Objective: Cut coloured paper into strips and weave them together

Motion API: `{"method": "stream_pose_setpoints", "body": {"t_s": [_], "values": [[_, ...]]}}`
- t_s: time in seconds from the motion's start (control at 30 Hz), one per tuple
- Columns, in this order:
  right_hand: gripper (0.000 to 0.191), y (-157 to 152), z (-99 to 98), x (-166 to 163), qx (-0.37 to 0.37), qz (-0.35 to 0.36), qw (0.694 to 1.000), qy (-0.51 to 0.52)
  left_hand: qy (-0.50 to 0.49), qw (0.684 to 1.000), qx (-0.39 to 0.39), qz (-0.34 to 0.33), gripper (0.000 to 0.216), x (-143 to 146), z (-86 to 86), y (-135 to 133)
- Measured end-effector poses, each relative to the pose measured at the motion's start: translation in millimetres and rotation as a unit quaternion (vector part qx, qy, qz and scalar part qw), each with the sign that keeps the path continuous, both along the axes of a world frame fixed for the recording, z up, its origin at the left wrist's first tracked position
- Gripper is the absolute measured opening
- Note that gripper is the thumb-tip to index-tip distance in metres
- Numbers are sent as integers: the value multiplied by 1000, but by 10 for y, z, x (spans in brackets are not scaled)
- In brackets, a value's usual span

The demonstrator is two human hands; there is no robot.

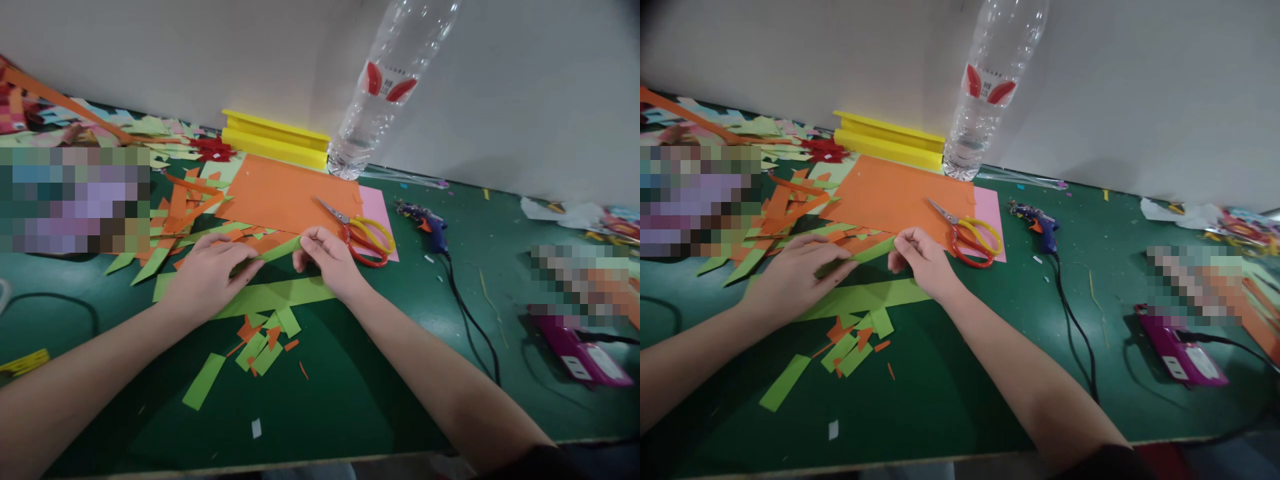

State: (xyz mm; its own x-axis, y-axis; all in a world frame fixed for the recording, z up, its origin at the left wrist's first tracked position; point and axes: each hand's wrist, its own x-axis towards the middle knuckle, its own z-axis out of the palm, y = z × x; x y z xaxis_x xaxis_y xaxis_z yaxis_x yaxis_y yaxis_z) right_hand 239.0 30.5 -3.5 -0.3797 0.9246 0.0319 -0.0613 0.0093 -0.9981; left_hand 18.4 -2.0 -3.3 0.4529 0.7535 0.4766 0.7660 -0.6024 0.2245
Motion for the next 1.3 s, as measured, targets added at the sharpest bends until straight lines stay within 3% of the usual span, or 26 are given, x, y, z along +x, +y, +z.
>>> {"method": "stream_pose_setpoints", "body": {"t_s": [0.43,0.77,0.93,1.1,1.3], "values": [[33,39,-35,-11,-29,-107,990,92,-1,1000,4,-6,30,-3,18,-3],[33,26,2,-18,-32,-125,979,160,-21,1000,-4,5,39,27,82,-18],[35,24,-7,-3,-17,-104,985,136,-25,1000,-1,6,34,12,53,-16],[37,10,-30,4,55,-52,990,118,-45,999,5,4,30,-1,30,-11],[37,-134,24,-47,136,17,989,-52,-51,997,12,-48,27,13,45,-25]]}}
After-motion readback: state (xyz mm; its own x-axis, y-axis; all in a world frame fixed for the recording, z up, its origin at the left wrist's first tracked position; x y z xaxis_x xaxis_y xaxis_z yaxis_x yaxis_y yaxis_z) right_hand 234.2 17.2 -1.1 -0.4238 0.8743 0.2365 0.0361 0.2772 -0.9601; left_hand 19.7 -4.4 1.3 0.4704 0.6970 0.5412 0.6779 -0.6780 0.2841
